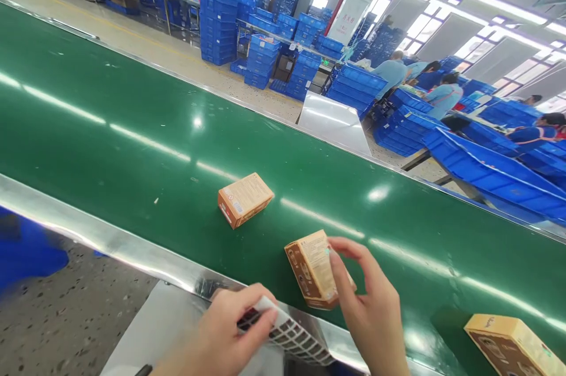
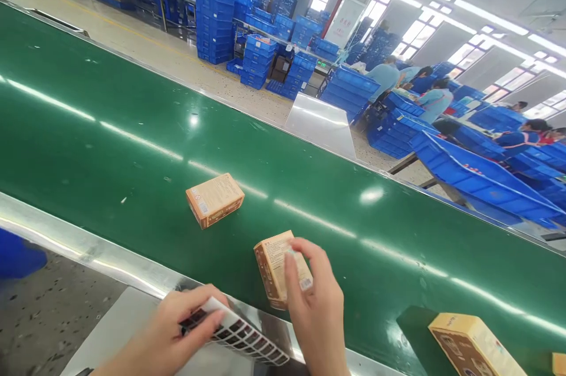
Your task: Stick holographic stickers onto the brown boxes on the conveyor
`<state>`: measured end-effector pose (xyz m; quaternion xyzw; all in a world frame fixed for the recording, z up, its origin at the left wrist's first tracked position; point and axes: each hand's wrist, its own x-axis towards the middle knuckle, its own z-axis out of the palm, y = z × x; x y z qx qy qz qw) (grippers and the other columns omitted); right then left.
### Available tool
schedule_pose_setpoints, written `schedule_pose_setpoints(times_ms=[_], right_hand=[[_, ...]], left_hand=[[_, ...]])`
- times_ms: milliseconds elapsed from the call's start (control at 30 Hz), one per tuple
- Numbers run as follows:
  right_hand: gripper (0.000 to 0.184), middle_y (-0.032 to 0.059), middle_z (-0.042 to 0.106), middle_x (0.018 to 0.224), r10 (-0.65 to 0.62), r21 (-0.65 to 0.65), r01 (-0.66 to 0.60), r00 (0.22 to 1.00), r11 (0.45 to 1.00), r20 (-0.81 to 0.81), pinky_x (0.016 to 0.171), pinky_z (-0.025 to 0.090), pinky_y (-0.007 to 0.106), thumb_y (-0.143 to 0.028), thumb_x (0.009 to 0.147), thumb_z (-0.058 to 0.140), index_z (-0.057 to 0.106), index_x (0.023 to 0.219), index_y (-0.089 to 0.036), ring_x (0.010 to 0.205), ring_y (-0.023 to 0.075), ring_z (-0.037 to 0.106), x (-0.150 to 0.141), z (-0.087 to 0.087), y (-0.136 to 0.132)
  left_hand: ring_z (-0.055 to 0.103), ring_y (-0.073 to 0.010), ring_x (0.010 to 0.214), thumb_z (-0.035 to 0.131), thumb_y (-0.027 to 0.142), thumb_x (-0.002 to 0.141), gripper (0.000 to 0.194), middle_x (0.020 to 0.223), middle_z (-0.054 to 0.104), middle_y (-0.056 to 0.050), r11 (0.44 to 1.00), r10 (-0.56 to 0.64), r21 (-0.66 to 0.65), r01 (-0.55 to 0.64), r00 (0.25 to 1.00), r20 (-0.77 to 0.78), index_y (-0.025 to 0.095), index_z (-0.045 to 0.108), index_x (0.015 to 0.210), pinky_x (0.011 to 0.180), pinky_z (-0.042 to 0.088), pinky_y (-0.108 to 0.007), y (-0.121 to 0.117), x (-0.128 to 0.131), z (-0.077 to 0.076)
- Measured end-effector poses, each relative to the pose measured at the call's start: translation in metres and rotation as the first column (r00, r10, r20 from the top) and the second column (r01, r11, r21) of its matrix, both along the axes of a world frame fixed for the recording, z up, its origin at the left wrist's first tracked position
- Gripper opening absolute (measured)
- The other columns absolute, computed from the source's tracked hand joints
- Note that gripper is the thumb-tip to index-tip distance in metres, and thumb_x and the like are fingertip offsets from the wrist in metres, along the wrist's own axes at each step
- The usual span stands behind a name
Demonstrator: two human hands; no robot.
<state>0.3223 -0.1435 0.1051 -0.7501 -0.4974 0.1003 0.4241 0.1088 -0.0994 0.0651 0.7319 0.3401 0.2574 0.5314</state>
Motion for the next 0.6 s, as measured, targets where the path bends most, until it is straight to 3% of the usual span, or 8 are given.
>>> schedule_pose_setpoints(times_ms=[67, 133, 233, 300, 367, 467, 600], right_hand=[[0.022, 0.0054, 0.075, 0.103, 0.251, -0.011, -0.252, 0.965, 0.968, -0.071, 0.079, 0.058, 0.033, -0.047, 0.095, 0.065, 0.072, 0.106, -0.029, 0.092, 0.0249, 0.071, -0.013, 0.002, -0.009], [0.021, 0.0015, 0.074, 0.097, 0.433, -0.034, -0.444, 0.886, 0.895, -0.168, 0.081, 0.057, 0.03, -0.039, 0.094, 0.068, 0.071, 0.114, -0.033, 0.086, 0.0212, 0.071, -0.026, 0.003, -0.013], [0.027, -0.0006, 0.071, 0.088, 0.522, -0.049, -0.55, 0.814, 0.834, -0.254, 0.076, 0.058, 0.026, -0.027, 0.095, 0.064, 0.068, 0.122, -0.032, 0.078, 0.0181, 0.069, -0.036, 0.002, -0.012], [0.031, -0.0012, 0.071, 0.087, 0.54, -0.057, -0.573, 0.798, 0.818, -0.268, 0.076, 0.058, 0.025, -0.022, 0.094, 0.065, 0.067, 0.123, -0.032, 0.077, 0.0174, 0.068, -0.037, 0.003, -0.01], [0.039, -0.0036, 0.071, 0.088, 0.557, -0.058, -0.588, 0.79, 0.807, -0.255, 0.08, 0.058, 0.024, -0.018, 0.092, 0.067, 0.065, 0.127, -0.035, 0.076, 0.0159, 0.069, -0.036, 0.003, -0.009], [0.048, -0.0068, 0.072, 0.089, 0.58, -0.059, -0.599, 0.792, 0.798, -0.191, 0.08, 0.057, 0.023, -0.013, 0.091, 0.068, 0.061, 0.131, -0.039, 0.077, 0.0144, 0.07, -0.035, 0.004, -0.009], [0.034, -0.0033, 0.074, 0.091, 0.618, -0.057, -0.616, 0.785, 0.786, 0.034, 0.074, 0.056, 0.027, -0.016, 0.095, 0.066, 0.061, 0.124, -0.032, 0.079, 0.0176, 0.07, -0.033, 0.008, -0.005]], left_hand=[[0.054, -0.0141, 0.062, 0.05, 0.046, 0.099, 0.033, 0.066, 0.06, 0.003, 0.975, 0.085, -0.203, -0.087, 0.996, -0.02, 0.022, 0.066, 0.082, 0.057, 0.04, -0.021, 0.005, -0.01, 0.015], [0.05, -0.0135, 0.061, 0.053, 0.052, 0.096, 0.036, 0.065, 0.056, 0.003, 0.93, 0.146, -0.347, -0.123, 0.988, 0.042, 0.02, 0.064, 0.082, 0.055, 0.037, -0.021, 0.01, -0.015, 0.025], [0.056, -0.0142, 0.063, 0.065, 0.049, 0.086, 0.029, 0.07, 0.064, 0.003, 0.88, 0.168, -0.464, -0.102, 0.98, 0.104, 0.022, 0.068, 0.094, 0.058, 0.042, -0.02, 0.016, -0.018, 0.033], [0.066, -0.0178, 0.072, 0.069, 0.043, 0.081, 0.027, 0.078, 0.074, 0.0, 0.887, 0.119, -0.456, -0.073, 0.99, 0.073, 0.023, 0.073, 0.098, 0.064, 0.047, -0.021, 0.019, -0.019, 0.037], [0.071, -0.0203, 0.079, 0.066, 0.042, 0.082, 0.025, 0.083, 0.079, -0.003, 0.915, 0.062, -0.4, -0.043, 0.998, 0.033, 0.023, 0.079, 0.09, 0.068, 0.049, -0.023, 0.021, -0.02, 0.04], [0.07, -0.0185, 0.074, 0.061, 0.045, 0.089, 0.03, 0.081, 0.079, -0.001, 0.946, 0.051, -0.321, -0.047, 0.999, 0.006, 0.024, 0.081, 0.084, 0.065, 0.048, -0.022, 0.021, -0.022, 0.04], [0.07, -0.0165, 0.075, 0.058, 0.042, 0.094, 0.029, 0.08, 0.078, 0.002, 0.97, 0.089, -0.231, -0.079, 0.996, 0.031, 0.025, 0.08, 0.084, 0.067, 0.048, -0.02, 0.017, -0.022, 0.034]])
